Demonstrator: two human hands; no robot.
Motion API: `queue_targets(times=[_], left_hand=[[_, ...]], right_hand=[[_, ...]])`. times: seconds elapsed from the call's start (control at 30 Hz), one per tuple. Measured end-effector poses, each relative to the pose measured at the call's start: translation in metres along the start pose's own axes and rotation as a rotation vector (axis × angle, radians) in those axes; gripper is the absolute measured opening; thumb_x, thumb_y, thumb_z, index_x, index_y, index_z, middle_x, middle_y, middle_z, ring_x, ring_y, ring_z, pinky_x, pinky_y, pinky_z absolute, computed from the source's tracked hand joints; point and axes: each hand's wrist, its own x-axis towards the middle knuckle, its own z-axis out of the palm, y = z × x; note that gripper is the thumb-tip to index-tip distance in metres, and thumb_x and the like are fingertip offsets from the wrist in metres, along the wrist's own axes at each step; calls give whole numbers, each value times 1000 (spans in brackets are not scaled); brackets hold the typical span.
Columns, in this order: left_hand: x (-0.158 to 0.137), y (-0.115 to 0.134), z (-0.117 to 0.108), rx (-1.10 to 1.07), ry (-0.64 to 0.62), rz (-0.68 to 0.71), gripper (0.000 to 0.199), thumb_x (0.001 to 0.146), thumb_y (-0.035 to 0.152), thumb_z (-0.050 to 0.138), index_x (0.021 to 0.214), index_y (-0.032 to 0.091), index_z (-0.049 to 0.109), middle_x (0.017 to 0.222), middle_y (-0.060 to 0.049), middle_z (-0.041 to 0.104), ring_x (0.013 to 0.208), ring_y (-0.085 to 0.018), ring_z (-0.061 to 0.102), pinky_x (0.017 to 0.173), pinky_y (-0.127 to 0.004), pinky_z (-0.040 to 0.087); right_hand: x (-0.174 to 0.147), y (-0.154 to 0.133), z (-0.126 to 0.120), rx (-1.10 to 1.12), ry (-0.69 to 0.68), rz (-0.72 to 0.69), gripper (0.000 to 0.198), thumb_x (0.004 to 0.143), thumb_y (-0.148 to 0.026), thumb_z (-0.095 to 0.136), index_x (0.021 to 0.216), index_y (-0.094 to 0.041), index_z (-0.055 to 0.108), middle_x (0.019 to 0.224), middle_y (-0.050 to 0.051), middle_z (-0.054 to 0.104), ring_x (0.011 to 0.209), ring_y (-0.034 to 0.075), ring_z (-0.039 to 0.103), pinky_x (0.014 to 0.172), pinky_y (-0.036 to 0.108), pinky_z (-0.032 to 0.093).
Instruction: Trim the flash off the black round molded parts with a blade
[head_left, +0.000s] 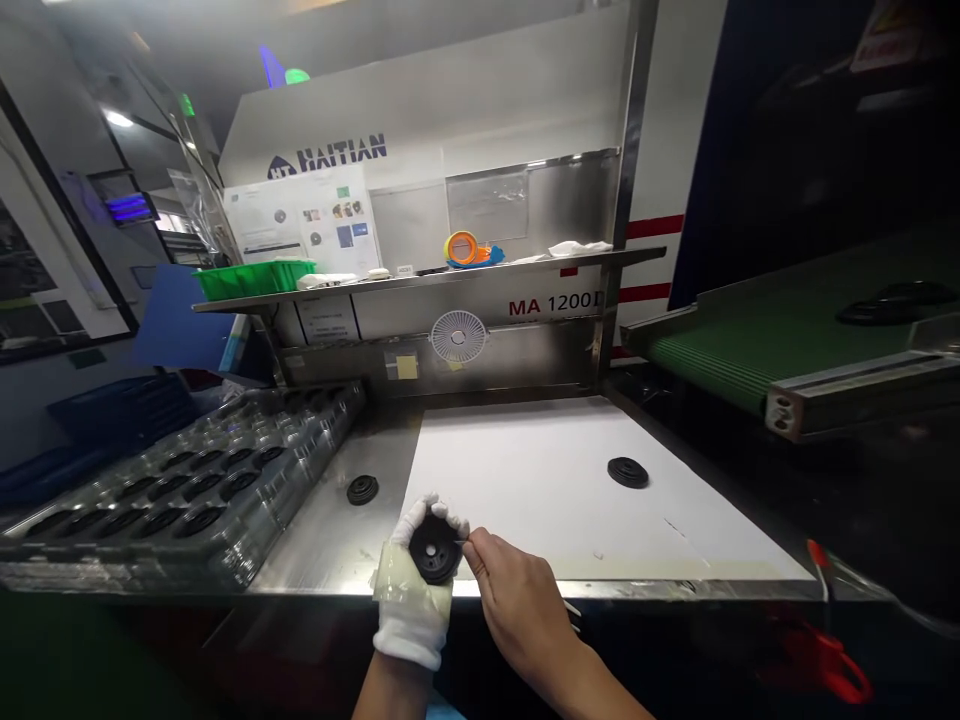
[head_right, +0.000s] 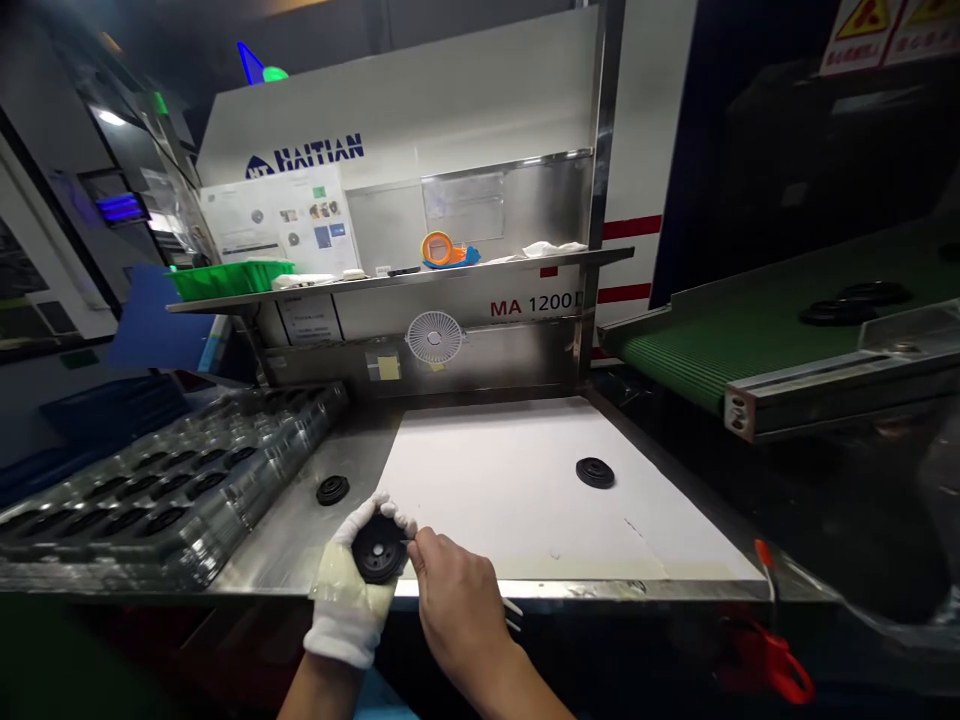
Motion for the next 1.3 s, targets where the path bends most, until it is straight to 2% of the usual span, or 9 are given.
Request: queue_targets(times=[0.13,0.3,0.57,0.7,0.8,0.9,0.97,1.13,1.3], left_hand=[[28,-4,-2,-23,28,16,7,77,14,63,84,13,62,75,-2,55,70,-14,57,70,-30,52],[54,-9,-11,-74,121,-35,5,78,10,60,83,11,61,73,-2,56,67,-12,56,69,-29,52],[67,-13,-9,-112,155,-69,7,78,10,58,83,11,62,72,-2,58,67,-13,57,66,-29,52],[74,-12,-13,-139,204,-23,6,79,10,56,81,12,62,70,-1,58,65,-11,57,66,-27,52],[77,-10,-21,-149,215,34,7,81,12,55,80,14,62,70,0,60,66,-9,58,73,-27,53],[73,-4,-27,-76,196,4,19,81,15,56,98,16,65,93,-7,66,87,-19,63,83,-39,52],[69,1,-27,0,141,-58,31,79,17,56,109,15,63,103,-13,65,97,-27,61,82,-46,52],[66,5,-22,-7,29,-28,21,75,16,55,92,10,65,73,-5,59,70,-16,59,67,-32,53],[75,-2,-18,-99,158,-12,9,79,12,57,85,14,63,70,0,58,66,-11,57,67,-27,51]], right_hand=[[15,11,11,-6,-4,36,26,101,-31,29,79,-24,41,72,-3,57,60,17,52,55,28,25],[16,14,25,-10,-58,62,24,101,-30,33,81,-25,43,72,-4,58,62,17,54,55,28,25],[30,28,28,-28,-50,131,25,101,-28,31,80,-24,44,73,-2,58,63,17,53,56,29,24],[31,22,37,-33,-62,124,24,100,-26,32,80,-23,46,72,-1,59,63,17,54,55,28,24],[30,14,45,-30,-81,104,23,99,-26,34,80,-23,47,73,-1,59,62,17,54,55,28,24],[32,15,45,11,-93,72,23,100,-26,35,81,-23,47,74,-2,60,63,16,54,55,28,26],[34,19,42,50,-105,54,23,100,-26,34,81,-23,47,75,-2,60,65,16,54,57,27,28],[36,26,34,20,-95,109,25,101,-28,32,79,-23,45,72,-2,57,61,16,51,56,28,27],[32,16,41,-11,-79,89,24,101,-28,32,81,-24,46,72,-2,57,62,17,52,56,30,24]])
